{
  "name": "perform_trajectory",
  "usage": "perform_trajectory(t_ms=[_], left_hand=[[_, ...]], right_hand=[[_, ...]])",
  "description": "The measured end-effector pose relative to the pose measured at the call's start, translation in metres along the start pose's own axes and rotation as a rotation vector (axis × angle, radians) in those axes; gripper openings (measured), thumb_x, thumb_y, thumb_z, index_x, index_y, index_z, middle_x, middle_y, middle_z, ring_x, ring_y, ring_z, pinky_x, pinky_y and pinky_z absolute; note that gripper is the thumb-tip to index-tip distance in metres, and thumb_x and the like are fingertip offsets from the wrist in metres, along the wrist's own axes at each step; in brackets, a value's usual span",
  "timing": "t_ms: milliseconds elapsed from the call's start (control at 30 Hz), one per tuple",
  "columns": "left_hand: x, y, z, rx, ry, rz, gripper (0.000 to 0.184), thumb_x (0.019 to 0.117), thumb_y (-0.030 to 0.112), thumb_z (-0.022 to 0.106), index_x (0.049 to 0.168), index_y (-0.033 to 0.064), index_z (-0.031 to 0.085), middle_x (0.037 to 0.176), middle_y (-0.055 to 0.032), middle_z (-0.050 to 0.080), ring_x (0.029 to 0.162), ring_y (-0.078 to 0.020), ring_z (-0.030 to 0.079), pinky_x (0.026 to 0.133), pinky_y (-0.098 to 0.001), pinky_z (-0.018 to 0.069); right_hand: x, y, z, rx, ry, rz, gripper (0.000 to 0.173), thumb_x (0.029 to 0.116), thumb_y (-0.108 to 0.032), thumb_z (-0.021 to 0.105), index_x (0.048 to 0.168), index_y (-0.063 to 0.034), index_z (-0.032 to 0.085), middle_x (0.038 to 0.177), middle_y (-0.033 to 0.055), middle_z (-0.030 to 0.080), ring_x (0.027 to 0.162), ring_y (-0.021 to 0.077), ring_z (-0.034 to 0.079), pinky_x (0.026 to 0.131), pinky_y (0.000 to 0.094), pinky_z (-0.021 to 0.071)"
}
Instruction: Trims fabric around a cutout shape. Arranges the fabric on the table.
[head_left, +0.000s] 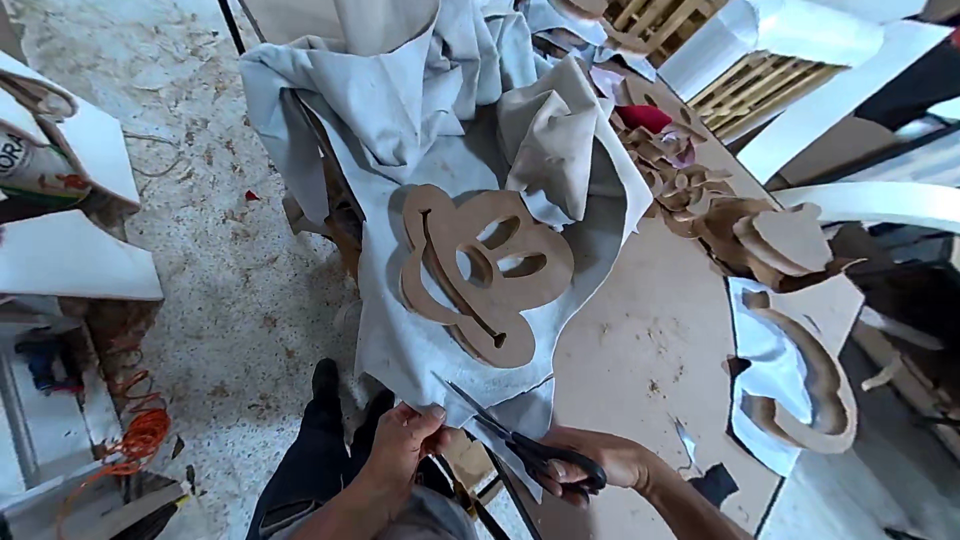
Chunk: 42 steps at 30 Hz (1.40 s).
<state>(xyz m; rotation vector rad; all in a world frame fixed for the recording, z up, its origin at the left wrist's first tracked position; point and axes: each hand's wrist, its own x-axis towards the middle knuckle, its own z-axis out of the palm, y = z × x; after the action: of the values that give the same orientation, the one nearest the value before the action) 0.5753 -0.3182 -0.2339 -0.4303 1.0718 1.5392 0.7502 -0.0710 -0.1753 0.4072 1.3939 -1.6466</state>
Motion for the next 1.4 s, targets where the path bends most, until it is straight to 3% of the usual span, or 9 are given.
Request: perform_trajectory(t_ms=[233,500,700,833,1000,1167,1267,1400], left_hand=[[0.002,-0.002,-0.001,0.033,0.0,0.033,0.012,0.0983,0.0,0.063,0.108,-0.0054,0.06,0.083,-0.0159,0.073,0.066,-0.0186,0.071,0.064,-0.0287,0.0606],[0.007,-0.005,-0.006,0.023,-0.006,0.031,0.012,0.0965,0.0,0.066,0.106,-0.0042,0.059,0.081,-0.0133,0.071,0.067,-0.0179,0.071,0.064,-0.0292,0.061],[0.008,-0.001,-0.011,0.041,-0.043,0.005,0.01,0.0963,0.0,0.066,0.105,-0.0022,0.061,0.08,-0.0112,0.072,0.066,-0.0166,0.07,0.064,-0.0286,0.0609],[0.01,0.002,-0.012,0.044,-0.068,-0.009,0.011,0.0966,0.002,0.066,0.106,-0.0021,0.061,0.08,-0.0117,0.072,0.066,-0.0168,0.071,0.064,-0.0284,0.0608],[0.009,0.008,-0.014,0.058,-0.078,-0.032,0.01,0.0962,0.0,0.067,0.104,-0.0024,0.061,0.079,-0.0119,0.072,0.065,-0.0175,0.071,0.063,-0.0286,0.0612],[0.01,0.008,-0.023,0.056,-0.135,-0.028,0.01,0.0955,-0.001,0.065,0.104,-0.0021,0.061,0.079,-0.011,0.073,0.065,-0.0175,0.071,0.064,-0.0299,0.0618],[0.01,0.008,-0.027,0.087,-0.14,-0.002,0.009,0.0953,-0.001,0.063,0.104,-0.0026,0.061,0.078,-0.0112,0.072,0.066,-0.0183,0.071,0.064,-0.0318,0.0619],[0.013,0.008,-0.037,0.117,-0.167,-0.009,0.007,0.0948,-0.002,0.063,0.102,-0.0026,0.062,0.078,-0.0122,0.073,0.065,-0.019,0.072,0.064,-0.0316,0.0624]], right_hand=[[0.009,-0.001,-0.003,-0.017,0.054,0.015,0.043,0.0883,-0.059,0.068,0.074,-0.0179,0.062,0.057,-0.0082,0.055,0.047,0.0017,0.052,0.044,0.0199,0.0419],[0.021,-0.004,-0.012,-0.058,-0.021,-0.031,0.063,0.0841,-0.079,0.06,0.077,-0.0166,0.062,0.06,-0.0058,0.059,0.05,0.0041,0.055,0.046,0.0221,0.0446],[0.017,-0.004,-0.004,-0.029,0.061,0.005,0.049,0.0857,-0.065,0.068,0.074,-0.0181,0.062,0.056,-0.0086,0.054,0.047,0.0026,0.052,0.045,0.0215,0.0427],[0.031,-0.014,-0.006,0.009,0.022,-0.039,0.053,0.087,-0.072,0.062,0.078,-0.0195,0.063,0.061,-0.0081,0.057,0.049,0.0024,0.052,0.045,0.0204,0.0405],[0.036,-0.025,0.006,0.007,0.097,-0.038,0.046,0.0877,-0.064,0.067,0.078,-0.0191,0.064,0.059,-0.0092,0.055,0.048,0.0019,0.05,0.046,0.0214,0.0418],[0.045,-0.038,0.012,0.01,0.145,-0.018,0.052,0.0858,-0.07,0.065,0.082,-0.0187,0.064,0.06,-0.0076,0.057,0.046,0.0037,0.049,0.041,0.0218,0.0384],[0.055,-0.05,0.022,-0.046,0.225,-0.025,0.04,0.0923,-0.053,0.061,0.09,-0.0129,0.066,0.065,-0.0059,0.058,0.051,0.0051,0.052,0.048,0.0247,0.044],[0.055,-0.055,0.022,-0.102,0.245,-0.007,0.038,0.0951,-0.048,0.062,0.092,-0.0102,0.066,0.064,-0.0044,0.056,0.051,0.0053,0.051,0.049,0.0252,0.0436]])
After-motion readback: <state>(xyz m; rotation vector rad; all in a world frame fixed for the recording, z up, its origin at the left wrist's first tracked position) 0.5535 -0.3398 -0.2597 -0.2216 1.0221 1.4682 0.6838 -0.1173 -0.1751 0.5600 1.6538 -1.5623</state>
